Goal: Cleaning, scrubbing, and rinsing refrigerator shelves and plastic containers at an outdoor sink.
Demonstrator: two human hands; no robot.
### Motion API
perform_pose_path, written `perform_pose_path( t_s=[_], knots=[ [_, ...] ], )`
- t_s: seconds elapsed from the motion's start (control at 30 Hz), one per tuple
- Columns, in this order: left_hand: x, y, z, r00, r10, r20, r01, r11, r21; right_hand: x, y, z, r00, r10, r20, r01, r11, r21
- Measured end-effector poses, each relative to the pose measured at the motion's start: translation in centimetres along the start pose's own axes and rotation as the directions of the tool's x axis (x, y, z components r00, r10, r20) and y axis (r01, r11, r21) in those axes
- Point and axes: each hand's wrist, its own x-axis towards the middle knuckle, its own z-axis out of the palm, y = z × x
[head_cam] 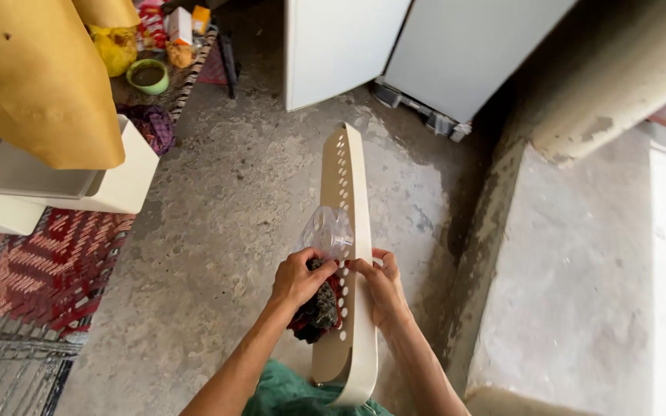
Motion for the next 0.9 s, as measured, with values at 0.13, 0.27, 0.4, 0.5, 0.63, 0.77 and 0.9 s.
perform_pose_path(
  t_s=[0.13, 0.27, 0.4, 0.5, 0.63, 0.77, 0.9],
  knots=[
    [6.1, 2.4, -0.9, 0.998, 0.006, -0.055, -0.008, 0.999, -0.041, 7.8, -3.4, 0.9, 0.996, -0.047, 0.074, 0.044, 0.998, 0.036],
    [13.1, 2.7, -2.2, 0.995, -0.068, -0.075, 0.065, 0.997, -0.046, 14.1, -7.5, 4.0, 0.991, -0.022, 0.129, 0.019, 1.0, 0.021],
    [21.0, 3.5, -5.4, 0.989, -0.1, -0.108, 0.091, 0.992, -0.092, 21.9, -11.0, 8.2, 0.979, -0.042, 0.197, 0.039, 0.999, 0.018],
    [26.9, 4.7, -9.5, 0.978, -0.128, -0.164, 0.115, 0.989, -0.089, 26.0, -15.2, 13.2, 0.979, 0.006, 0.206, -0.006, 1.0, -0.001],
    [32.6, 5.7, -12.9, 0.965, -0.175, -0.194, 0.166, 0.984, -0.065, 31.4, -19.0, 17.2, 0.961, -0.02, 0.276, 0.026, 1.0, -0.016],
    [36.8, 5.2, -15.8, 0.941, -0.137, -0.31, 0.11, 0.989, -0.102, 34.8, -22.3, 21.7, 0.94, -0.015, 0.341, 0.045, 0.996, -0.082],
    [39.3, 5.0, -17.4, 0.894, -0.347, -0.282, 0.302, 0.934, -0.193, 38.6, -24.3, 25.2, 0.908, 0.035, 0.418, 0.052, 0.979, -0.196]
  ],
)
